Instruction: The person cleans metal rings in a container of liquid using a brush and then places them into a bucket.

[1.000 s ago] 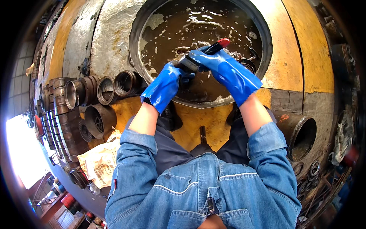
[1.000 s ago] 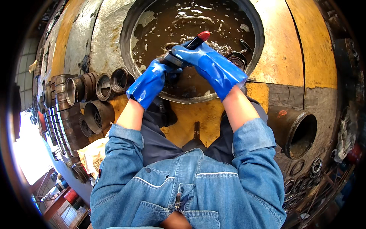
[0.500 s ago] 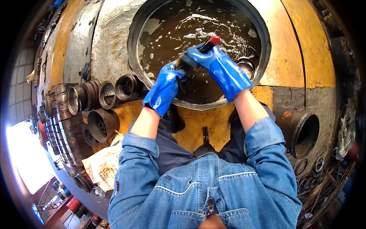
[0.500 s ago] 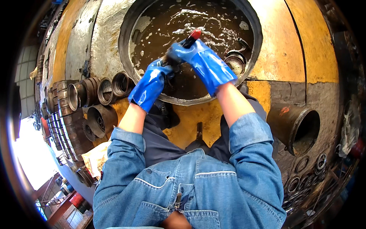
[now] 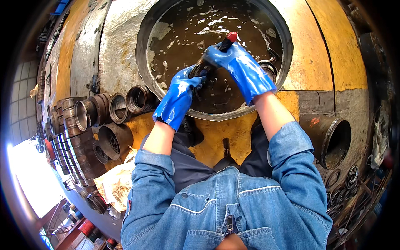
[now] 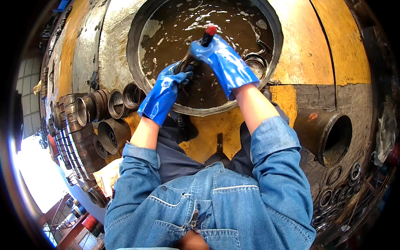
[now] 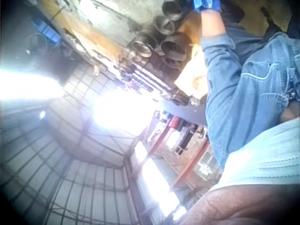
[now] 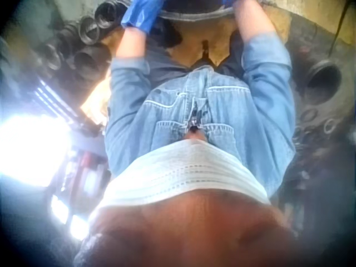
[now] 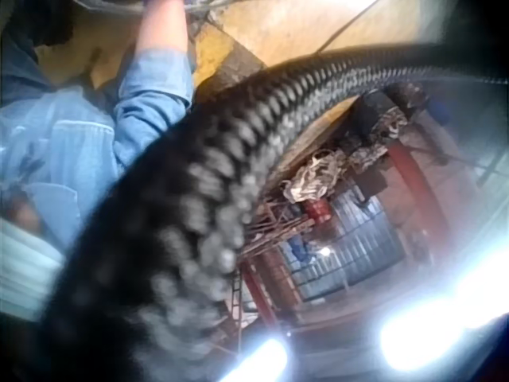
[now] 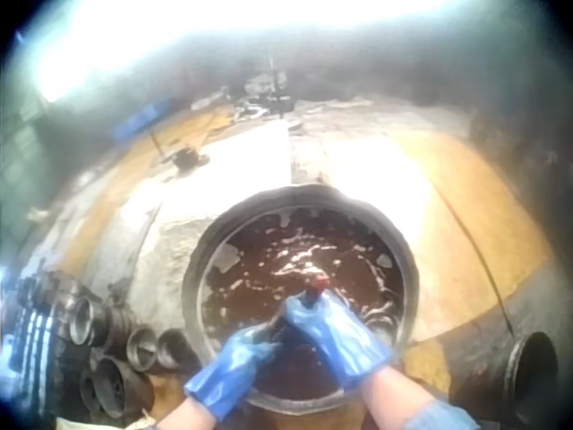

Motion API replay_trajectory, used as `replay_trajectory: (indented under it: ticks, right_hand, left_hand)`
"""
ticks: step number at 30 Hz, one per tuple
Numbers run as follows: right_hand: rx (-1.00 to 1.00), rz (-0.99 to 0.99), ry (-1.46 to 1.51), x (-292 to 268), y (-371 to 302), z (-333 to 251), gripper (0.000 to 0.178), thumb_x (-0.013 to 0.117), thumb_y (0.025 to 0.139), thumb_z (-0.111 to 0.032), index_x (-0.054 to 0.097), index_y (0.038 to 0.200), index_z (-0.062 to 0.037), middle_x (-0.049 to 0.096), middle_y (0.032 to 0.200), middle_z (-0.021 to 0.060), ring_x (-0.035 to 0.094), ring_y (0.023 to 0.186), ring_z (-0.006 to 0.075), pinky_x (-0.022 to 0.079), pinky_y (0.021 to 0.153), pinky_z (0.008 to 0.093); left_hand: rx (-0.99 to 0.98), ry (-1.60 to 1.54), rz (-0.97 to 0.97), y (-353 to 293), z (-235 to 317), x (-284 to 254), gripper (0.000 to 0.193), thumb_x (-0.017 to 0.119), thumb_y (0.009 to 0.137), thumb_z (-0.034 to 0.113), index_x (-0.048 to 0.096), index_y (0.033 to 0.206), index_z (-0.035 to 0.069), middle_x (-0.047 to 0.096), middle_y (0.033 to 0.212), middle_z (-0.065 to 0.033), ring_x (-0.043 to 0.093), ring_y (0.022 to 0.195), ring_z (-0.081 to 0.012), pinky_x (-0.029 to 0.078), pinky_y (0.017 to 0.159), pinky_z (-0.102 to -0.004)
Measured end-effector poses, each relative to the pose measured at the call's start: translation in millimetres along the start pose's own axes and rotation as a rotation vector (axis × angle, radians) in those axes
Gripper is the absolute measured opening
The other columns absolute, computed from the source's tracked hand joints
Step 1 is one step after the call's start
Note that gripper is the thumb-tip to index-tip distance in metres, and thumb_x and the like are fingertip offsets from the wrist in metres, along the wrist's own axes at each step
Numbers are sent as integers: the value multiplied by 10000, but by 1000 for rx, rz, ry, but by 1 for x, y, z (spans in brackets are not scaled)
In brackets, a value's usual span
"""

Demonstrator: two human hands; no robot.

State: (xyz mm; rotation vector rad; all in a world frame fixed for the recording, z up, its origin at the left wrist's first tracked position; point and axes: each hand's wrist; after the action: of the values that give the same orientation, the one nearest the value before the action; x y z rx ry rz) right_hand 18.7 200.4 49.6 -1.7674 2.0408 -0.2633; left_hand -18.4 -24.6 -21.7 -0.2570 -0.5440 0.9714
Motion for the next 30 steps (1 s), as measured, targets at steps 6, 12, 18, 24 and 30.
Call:
replay_trajectory:
  ticks: [6, 12, 18, 24, 30]
  right_hand:
    - [-120, -168, -64, 14, 6, -2, 487, 743, 916, -480, 775, 1106, -33, 771, 989, 91, 693, 903, 149, 541, 838, 306]
    - [99, 144, -115, 3, 3, 2, 364, 656, 885, -380, 767, 928, -37, 748, 847, 146, 704, 777, 268, 539, 764, 383]
    - [61, 302, -511, -6, 20, 56, 489, 707, 882, -439, 746, 1064, 14, 765, 986, 213, 744, 991, 348, 549, 872, 427]
    - [74, 321, -62, -24, -13, 19, 415, 694, 862, -376, 701, 906, 36, 687, 765, 156, 656, 741, 264, 527, 805, 389]
    - [19, 402, -72, -49, -33, 7, 515, 702, 895, -443, 695, 1142, 9, 729, 994, 136, 660, 943, 241, 506, 916, 385]
  left_hand:
    - [-17, 38, -7, -1, 2, -5, 558, 611, 845, -70, 614, 1401, -21, 729, 1192, -95, 698, 990, -185, 526, 818, -275]
    - [-37, 66, 35, -9, 8, 8, 467, 660, 947, 42, 608, 1409, -6, 733, 1186, -83, 702, 999, -163, 534, 816, -257]
    - [-139, 123, 18, -7, 12, 21, 355, 654, 1007, 159, 632, 1326, 5, 746, 1143, -89, 707, 938, -157, 528, 783, -269]
    - [-86, 150, 7, 0, 10, 30, 303, 666, 1020, 216, 669, 1220, -12, 767, 1040, -102, 697, 835, -143, 527, 732, -275]
    - [-18, -80, -89, 12, -6, 28, 378, 699, 988, 120, 609, 1311, -54, 737, 1171, -163, 711, 913, -199, 600, 855, -358]
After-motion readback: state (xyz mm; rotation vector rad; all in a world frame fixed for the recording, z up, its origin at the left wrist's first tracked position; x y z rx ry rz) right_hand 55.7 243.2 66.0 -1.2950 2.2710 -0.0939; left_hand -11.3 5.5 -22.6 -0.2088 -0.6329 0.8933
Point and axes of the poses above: each hand's wrist, its own y-axis towards the middle knuckle, its own x-axis out of the palm, z = x × y
